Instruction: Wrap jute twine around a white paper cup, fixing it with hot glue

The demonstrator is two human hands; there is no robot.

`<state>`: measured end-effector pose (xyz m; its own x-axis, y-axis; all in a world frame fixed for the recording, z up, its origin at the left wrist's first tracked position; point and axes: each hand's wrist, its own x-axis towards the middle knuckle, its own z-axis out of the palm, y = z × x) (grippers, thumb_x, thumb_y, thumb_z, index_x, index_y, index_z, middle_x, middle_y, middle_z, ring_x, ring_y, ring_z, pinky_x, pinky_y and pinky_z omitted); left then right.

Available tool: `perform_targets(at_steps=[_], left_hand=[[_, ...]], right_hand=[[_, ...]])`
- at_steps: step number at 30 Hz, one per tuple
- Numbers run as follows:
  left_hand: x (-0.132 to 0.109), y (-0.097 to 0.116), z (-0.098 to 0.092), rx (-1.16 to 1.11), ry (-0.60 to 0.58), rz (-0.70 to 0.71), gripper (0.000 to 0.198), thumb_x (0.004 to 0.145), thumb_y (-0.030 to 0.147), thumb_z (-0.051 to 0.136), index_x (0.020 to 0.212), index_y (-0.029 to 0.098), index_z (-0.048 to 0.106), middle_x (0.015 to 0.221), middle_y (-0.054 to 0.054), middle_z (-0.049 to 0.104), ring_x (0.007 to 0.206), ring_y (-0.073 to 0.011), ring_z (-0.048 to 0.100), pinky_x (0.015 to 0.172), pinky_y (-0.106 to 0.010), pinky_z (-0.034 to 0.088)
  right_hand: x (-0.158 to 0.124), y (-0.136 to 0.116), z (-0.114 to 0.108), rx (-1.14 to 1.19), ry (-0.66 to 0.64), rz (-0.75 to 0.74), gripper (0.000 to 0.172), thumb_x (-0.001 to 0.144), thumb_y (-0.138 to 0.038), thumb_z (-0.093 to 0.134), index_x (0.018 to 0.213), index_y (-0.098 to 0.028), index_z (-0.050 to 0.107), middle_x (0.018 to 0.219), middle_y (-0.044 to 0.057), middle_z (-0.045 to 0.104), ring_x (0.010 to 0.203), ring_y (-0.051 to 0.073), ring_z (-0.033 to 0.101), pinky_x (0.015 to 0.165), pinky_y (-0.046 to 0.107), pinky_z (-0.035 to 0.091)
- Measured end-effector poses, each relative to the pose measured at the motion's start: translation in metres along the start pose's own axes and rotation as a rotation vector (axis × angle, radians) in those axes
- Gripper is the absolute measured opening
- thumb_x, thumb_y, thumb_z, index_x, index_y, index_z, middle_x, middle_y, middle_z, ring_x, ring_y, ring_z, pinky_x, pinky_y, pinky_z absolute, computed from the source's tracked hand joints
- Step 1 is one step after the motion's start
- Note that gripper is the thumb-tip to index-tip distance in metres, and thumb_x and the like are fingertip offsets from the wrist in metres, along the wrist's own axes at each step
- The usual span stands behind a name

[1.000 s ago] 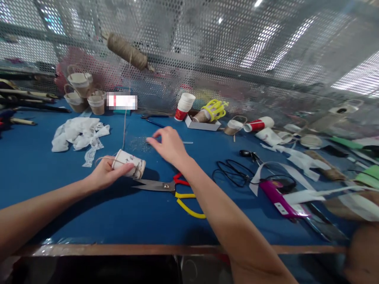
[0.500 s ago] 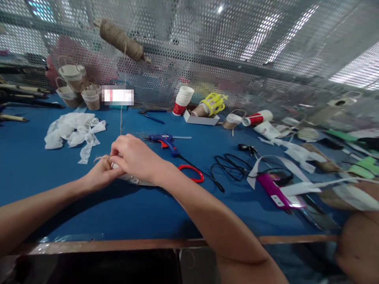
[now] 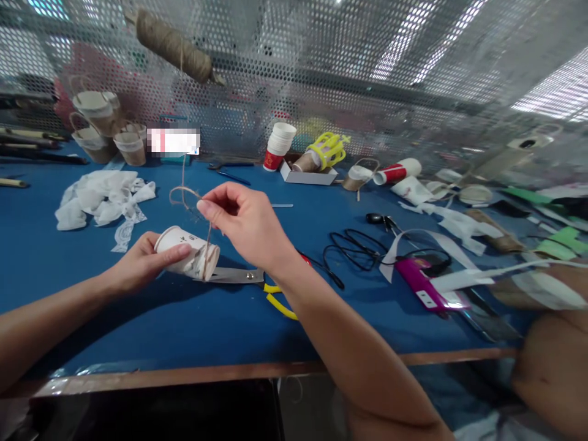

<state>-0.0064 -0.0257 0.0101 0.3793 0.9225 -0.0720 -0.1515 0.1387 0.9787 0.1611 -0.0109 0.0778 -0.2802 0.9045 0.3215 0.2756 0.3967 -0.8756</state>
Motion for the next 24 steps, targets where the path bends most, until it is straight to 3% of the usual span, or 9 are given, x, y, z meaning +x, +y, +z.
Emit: perform_targets(at_steps=[12, 24], left_hand=[[-0.004, 0.002, 0.001, 0.120, 0.015, 0.014, 0.020, 0.066, 0.032, 0.067, 0.060, 0.013, 0.069, 0.054, 0.002, 0.062, 0.047, -0.0059, 0.047, 0.048, -0.016, 0.039], [-0.006, 0.002, 0.002, 0.063, 0.021, 0.095, 0.013, 0.065, 0.026, 0.069, 0.058, 0.015, 0.070, 0.055, 0.001, 0.065, 0.048, -0.0059, 0.049, 0.049, -0.014, 0.042]], right_hand=[[-0.003, 0.018, 0.000, 0.042, 0.083, 0.061, 0.012, 0.074, -0.025, 0.059, 0.072, -0.014, 0.055, 0.057, -0.004, 0.053, 0.048, 0.005, 0.045, 0.047, 0.020, 0.038], [-0.006, 0.028, 0.001, -0.033, 0.093, 0.078, 0.012, 0.074, -0.025, 0.059, 0.072, -0.013, 0.055, 0.059, -0.003, 0.052, 0.048, 0.005, 0.044, 0.047, 0.021, 0.038]])
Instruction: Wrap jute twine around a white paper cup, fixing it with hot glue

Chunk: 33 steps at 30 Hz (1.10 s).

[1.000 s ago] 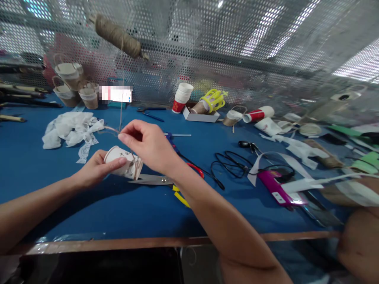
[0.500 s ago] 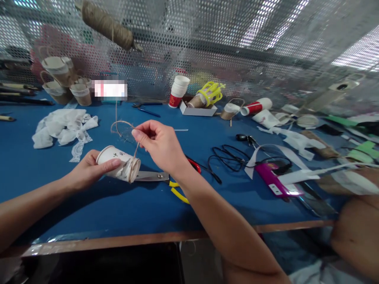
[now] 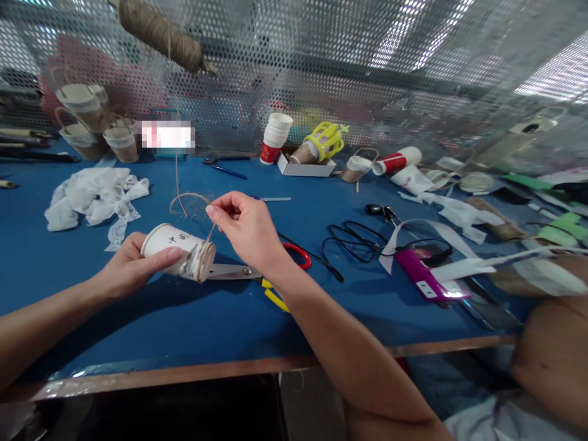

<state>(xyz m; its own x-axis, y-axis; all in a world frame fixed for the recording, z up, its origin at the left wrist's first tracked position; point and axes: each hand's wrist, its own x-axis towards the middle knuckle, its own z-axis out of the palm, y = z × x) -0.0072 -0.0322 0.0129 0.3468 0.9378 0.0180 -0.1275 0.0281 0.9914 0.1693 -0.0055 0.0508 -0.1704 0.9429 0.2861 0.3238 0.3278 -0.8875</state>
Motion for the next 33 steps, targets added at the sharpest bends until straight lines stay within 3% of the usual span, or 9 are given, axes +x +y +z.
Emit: perform_targets(at_steps=[17, 25, 33], left_hand=[[-0.002, 0.001, -0.001, 0.034, 0.019, 0.059, 0.019, 0.065, 0.030, 0.069, 0.053, 0.014, 0.068, 0.051, 0.002, 0.061, 0.046, -0.0061, 0.046, 0.044, -0.015, 0.039], [0.000, -0.006, 0.001, -0.007, 0.097, 0.053, 0.013, 0.069, 0.030, 0.067, 0.065, 0.017, 0.070, 0.064, 0.001, 0.068, 0.056, -0.0068, 0.054, 0.056, -0.014, 0.044], [0.002, -0.005, 0.004, 0.092, 0.212, 0.051, 0.021, 0.071, 0.032, 0.064, 0.074, 0.012, 0.069, 0.072, -0.004, 0.070, 0.060, -0.0120, 0.059, 0.058, -0.020, 0.048]], right_hand=[[-0.003, 0.003, -0.001, -0.111, -0.007, 0.009, 0.012, 0.075, -0.025, 0.056, 0.071, -0.014, 0.055, 0.061, -0.002, 0.053, 0.051, 0.007, 0.045, 0.050, 0.022, 0.039], [-0.004, 0.000, -0.005, -0.328, -0.038, 0.119, 0.017, 0.076, -0.032, 0.055, 0.079, -0.015, 0.053, 0.068, 0.003, 0.060, 0.058, 0.013, 0.057, 0.055, 0.027, 0.045], [-0.030, -0.018, -0.006, -0.267, -0.248, 0.112, 0.013, 0.079, -0.025, 0.049, 0.071, -0.016, 0.056, 0.064, 0.002, 0.062, 0.059, 0.013, 0.059, 0.054, 0.025, 0.047]])
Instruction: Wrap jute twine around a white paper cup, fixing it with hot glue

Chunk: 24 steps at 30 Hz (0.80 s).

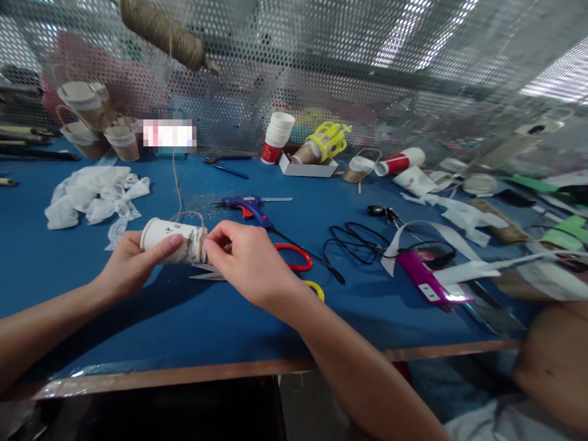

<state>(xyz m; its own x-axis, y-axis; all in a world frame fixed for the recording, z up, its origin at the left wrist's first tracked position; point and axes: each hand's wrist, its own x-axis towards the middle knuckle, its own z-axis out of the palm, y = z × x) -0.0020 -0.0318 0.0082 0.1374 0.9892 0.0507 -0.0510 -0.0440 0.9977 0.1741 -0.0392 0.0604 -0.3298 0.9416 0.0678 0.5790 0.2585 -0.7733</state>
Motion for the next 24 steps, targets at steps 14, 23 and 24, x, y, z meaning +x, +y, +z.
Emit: perform_targets(at_steps=[14, 23, 24], left_hand=[[-0.005, 0.004, 0.001, 0.321, 0.002, 0.136, 0.024, 0.074, 0.032, 0.058, 0.073, 0.010, 0.068, 0.073, -0.006, 0.070, 0.062, -0.0150, 0.062, 0.055, -0.020, 0.050], [-0.005, 0.005, 0.002, 0.376, -0.025, 0.209, 0.021, 0.075, 0.027, 0.056, 0.077, 0.010, 0.067, 0.076, -0.007, 0.071, 0.066, -0.0162, 0.063, 0.058, -0.022, 0.051], [-0.005, 0.004, 0.002, 0.381, -0.030, 0.210, 0.021, 0.075, 0.027, 0.056, 0.077, 0.010, 0.067, 0.076, -0.007, 0.071, 0.066, -0.0162, 0.063, 0.059, -0.022, 0.051]], right_hand=[[0.000, 0.009, 0.013, 0.057, 0.052, 0.024, 0.012, 0.076, -0.025, 0.050, 0.069, -0.016, 0.054, 0.063, 0.002, 0.061, 0.057, 0.014, 0.059, 0.051, 0.026, 0.046], [0.000, 0.012, 0.017, 0.019, 0.100, -0.004, 0.011, 0.074, -0.023, 0.052, 0.066, -0.017, 0.055, 0.058, 0.001, 0.060, 0.052, 0.012, 0.055, 0.048, 0.024, 0.043], [0.000, 0.012, 0.017, 0.019, 0.103, -0.003, 0.011, 0.074, -0.023, 0.052, 0.065, -0.017, 0.055, 0.058, 0.001, 0.060, 0.052, 0.012, 0.055, 0.048, 0.024, 0.043]])
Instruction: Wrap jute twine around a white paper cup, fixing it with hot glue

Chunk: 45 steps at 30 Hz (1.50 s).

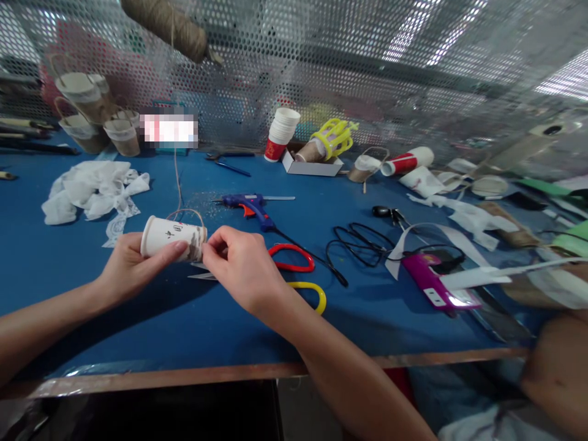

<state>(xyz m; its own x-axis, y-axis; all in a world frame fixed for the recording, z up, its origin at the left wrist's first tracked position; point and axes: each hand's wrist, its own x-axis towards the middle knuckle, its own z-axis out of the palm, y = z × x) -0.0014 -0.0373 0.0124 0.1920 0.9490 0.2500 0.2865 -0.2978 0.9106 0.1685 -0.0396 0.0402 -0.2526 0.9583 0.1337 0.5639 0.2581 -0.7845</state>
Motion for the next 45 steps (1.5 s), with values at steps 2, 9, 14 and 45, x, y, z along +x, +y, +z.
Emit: perform_targets(at_steps=[2, 9, 14, 45], left_hand=[[0.0000, -0.0006, 0.0001, 0.002, -0.008, 0.008, 0.021, 0.076, 0.028, 0.056, 0.077, 0.011, 0.067, 0.075, -0.006, 0.071, 0.066, -0.0163, 0.063, 0.059, -0.022, 0.051], [-0.0001, -0.0001, 0.0007, 0.005, 0.005, 0.006, 0.022, 0.075, 0.029, 0.056, 0.078, 0.010, 0.067, 0.075, -0.007, 0.070, 0.065, -0.0164, 0.063, 0.059, -0.023, 0.051], [-0.0005, -0.0013, 0.0002, 0.006, 0.008, 0.008, 0.021, 0.075, 0.029, 0.056, 0.076, 0.011, 0.067, 0.074, -0.006, 0.070, 0.065, -0.0158, 0.062, 0.058, -0.022, 0.051], [0.0044, -0.0032, -0.0006, -0.310, 0.029, -0.162, 0.023, 0.074, 0.034, 0.060, 0.074, 0.012, 0.069, 0.075, -0.004, 0.070, 0.064, -0.0128, 0.061, 0.062, -0.020, 0.050]], right_hand=[[0.0000, -0.0004, 0.0005, -0.003, 0.001, 0.003, 0.010, 0.074, -0.022, 0.052, 0.065, -0.017, 0.055, 0.058, 0.001, 0.060, 0.052, 0.012, 0.055, 0.049, 0.024, 0.043], [0.0008, 0.0003, 0.0020, 0.003, 0.015, -0.015, 0.010, 0.073, -0.021, 0.052, 0.064, -0.017, 0.055, 0.057, 0.000, 0.059, 0.052, 0.011, 0.056, 0.049, 0.024, 0.043], [0.0009, 0.0019, 0.0026, 0.024, 0.001, -0.003, 0.009, 0.072, -0.021, 0.052, 0.064, -0.017, 0.054, 0.058, 0.000, 0.059, 0.054, 0.012, 0.057, 0.051, 0.024, 0.044], [0.0067, 0.0027, 0.0008, 0.502, -0.141, 0.119, 0.012, 0.079, -0.025, 0.054, 0.074, -0.015, 0.050, 0.060, -0.002, 0.059, 0.056, 0.007, 0.059, 0.057, 0.021, 0.050]])
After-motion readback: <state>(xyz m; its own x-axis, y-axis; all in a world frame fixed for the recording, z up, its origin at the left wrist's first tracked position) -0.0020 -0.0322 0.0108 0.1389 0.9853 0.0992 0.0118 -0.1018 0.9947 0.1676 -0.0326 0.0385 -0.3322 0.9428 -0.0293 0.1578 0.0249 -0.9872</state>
